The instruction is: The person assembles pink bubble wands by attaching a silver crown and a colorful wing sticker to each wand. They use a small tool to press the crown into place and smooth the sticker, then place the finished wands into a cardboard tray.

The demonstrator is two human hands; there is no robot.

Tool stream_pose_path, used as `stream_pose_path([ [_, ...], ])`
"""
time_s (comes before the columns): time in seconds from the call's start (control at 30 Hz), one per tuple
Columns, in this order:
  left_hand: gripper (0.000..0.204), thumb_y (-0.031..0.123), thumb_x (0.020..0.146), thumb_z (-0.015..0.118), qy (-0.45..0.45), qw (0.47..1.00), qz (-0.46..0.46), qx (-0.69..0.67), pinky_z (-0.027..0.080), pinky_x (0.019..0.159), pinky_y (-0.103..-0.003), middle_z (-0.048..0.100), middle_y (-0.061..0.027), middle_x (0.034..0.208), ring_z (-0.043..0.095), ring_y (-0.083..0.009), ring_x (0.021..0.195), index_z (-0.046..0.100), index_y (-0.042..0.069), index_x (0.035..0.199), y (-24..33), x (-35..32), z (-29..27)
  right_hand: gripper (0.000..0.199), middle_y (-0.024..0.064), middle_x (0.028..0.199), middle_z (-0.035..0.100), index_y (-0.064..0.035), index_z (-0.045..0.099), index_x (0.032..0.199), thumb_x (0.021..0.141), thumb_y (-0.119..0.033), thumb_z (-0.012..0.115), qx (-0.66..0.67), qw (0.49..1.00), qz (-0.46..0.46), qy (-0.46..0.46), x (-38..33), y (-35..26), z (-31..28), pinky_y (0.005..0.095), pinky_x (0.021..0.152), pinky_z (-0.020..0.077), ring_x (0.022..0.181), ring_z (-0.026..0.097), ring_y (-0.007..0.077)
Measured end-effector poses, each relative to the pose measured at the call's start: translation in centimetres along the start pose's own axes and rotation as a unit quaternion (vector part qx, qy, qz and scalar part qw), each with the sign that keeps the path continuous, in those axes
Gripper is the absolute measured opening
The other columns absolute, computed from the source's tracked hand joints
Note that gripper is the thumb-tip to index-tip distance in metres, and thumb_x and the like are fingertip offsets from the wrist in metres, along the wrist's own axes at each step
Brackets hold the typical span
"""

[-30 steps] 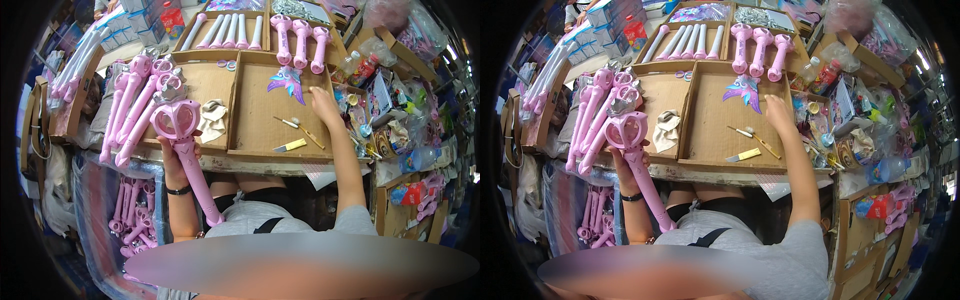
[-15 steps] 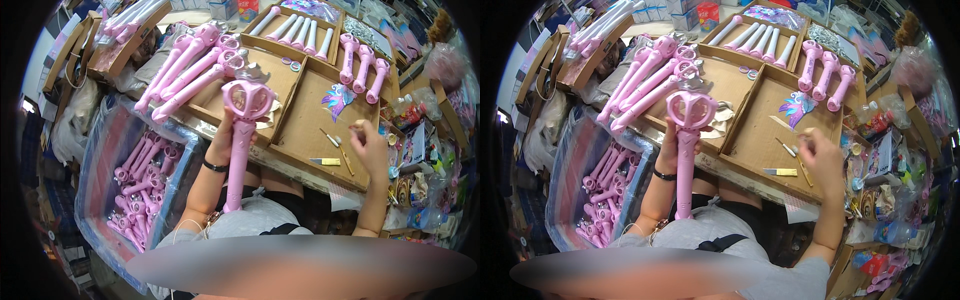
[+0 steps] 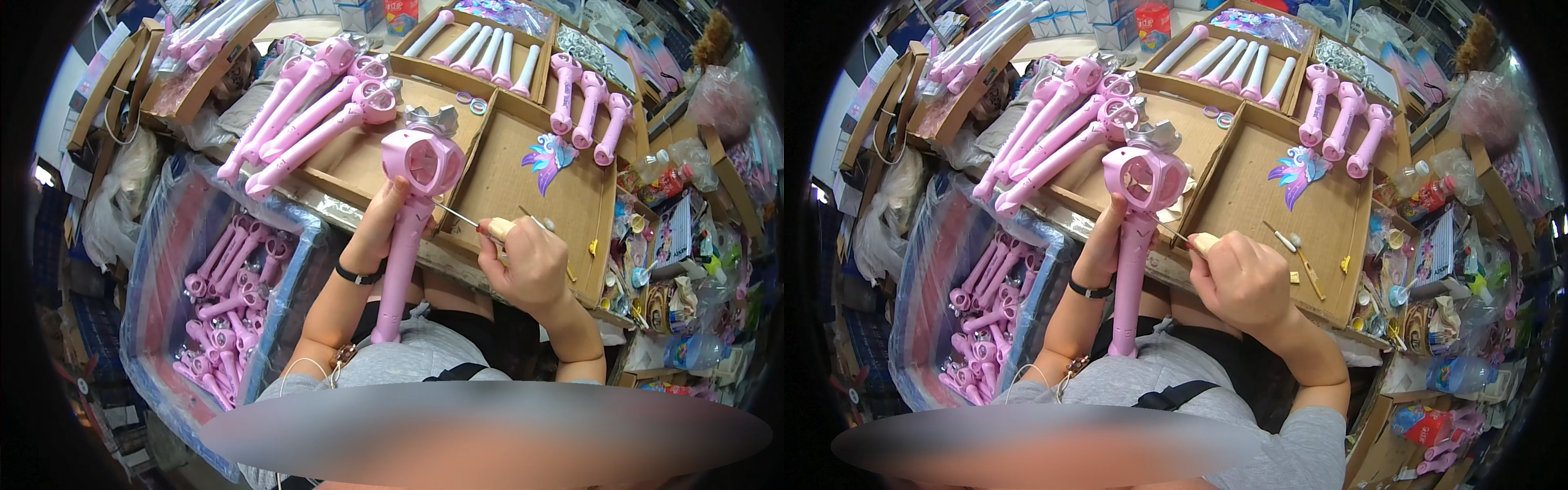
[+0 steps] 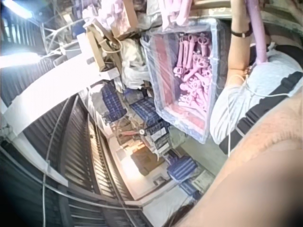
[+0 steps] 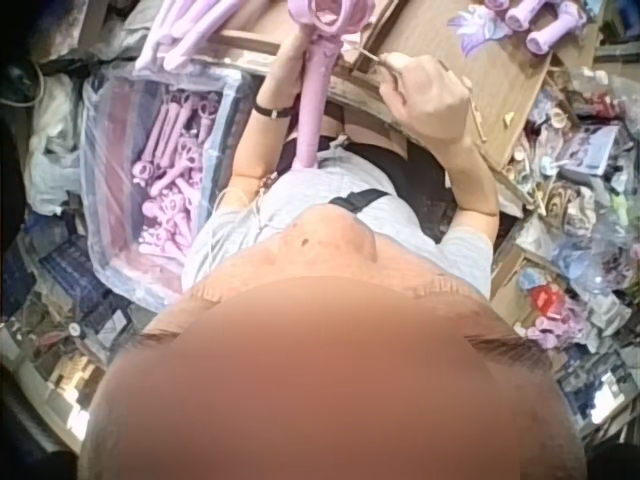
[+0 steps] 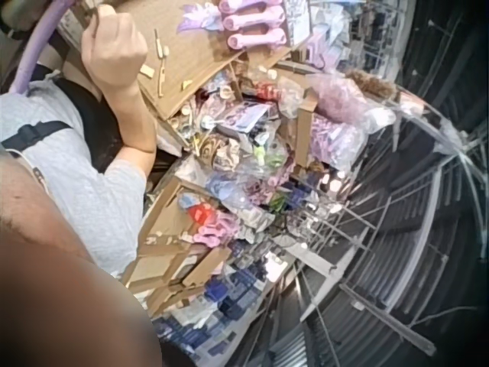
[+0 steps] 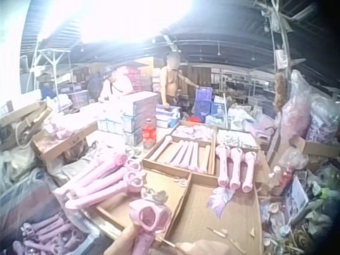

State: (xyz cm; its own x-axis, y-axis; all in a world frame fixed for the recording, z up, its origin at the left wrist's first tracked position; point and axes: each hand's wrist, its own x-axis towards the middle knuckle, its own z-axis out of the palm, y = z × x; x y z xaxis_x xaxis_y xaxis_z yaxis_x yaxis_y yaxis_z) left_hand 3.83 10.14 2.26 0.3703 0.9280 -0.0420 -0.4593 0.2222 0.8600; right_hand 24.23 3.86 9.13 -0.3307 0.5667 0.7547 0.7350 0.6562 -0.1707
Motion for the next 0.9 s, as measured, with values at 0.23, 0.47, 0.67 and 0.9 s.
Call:
stream_pose_path([
  [0.23,0.067,0.061,0.082,0.056,0.014,1.0,-0.001,0.026,0.05,0.054,-0.026,0.059,-0.0069,0.082,0.061,-0.0156,0.063,0.047,0.003,0.114,0.1,0.2,0.4,0.016,0.0047,0.063,0.047,-0.0057,0.059,0.086,0.074,-0.008,0.069,-0.036,0.998,0.003,-0.041,0.5,-0.2,-0.3,0.0316,0.043,0.0421,0.049,0.051,0.0209],
  [0.47,0.072,0.034,0.081,0.072,0.051,0.991,0.088,0.091,0.05,0.068,-0.026,0.054,-0.0068,0.104,0.058,-0.0131,0.082,0.032,0.005,0.133,-0.3,-0.2,0.3,0.011,0.0104,0.073,0.062,-0.001,0.06,0.087,0.08,-0.005,0.067,0.113,0.978,0.143,-0.102,-0.3,0.5,-0.3,0.031,0.047,0.0431,0.051,0.055,0.0179],
  [0.67,0.096,0.021,0.069,0.081,0.095,0.933,0.223,0.266,0.043,0.093,-0.035,0.046,-0.0149,0.127,0.051,-0.0225,0.111,0.021,0.001,0.141,0.0,-1.3,0.5,0.022,0.003,0.054,0.051,-0.0016,0.06,0.092,0.091,-0.023,0.059,0.371,0.833,0.39,-0.125,-2.7,1.3,1.4,0.0264,0.04,0.0373,0.042,0.048,0.0108],
  [0.9,0.112,0.018,0.061,0.086,0.086,0.901,0.252,0.341,0.041,0.097,-0.035,0.042,-0.022,0.135,0.049,-0.0266,0.119,0.014,0.002,0.145,-0.5,-1.6,0.6,0.025,-0.0001,0.058,0.052,-0.0014,0.059,0.098,0.095,-0.025,0.052,0.606,0.573,0.53,-0.155,-3.6,2.9,2.0,0.0215,0.039,0.0329,0.043,0.043,0.0071],
])
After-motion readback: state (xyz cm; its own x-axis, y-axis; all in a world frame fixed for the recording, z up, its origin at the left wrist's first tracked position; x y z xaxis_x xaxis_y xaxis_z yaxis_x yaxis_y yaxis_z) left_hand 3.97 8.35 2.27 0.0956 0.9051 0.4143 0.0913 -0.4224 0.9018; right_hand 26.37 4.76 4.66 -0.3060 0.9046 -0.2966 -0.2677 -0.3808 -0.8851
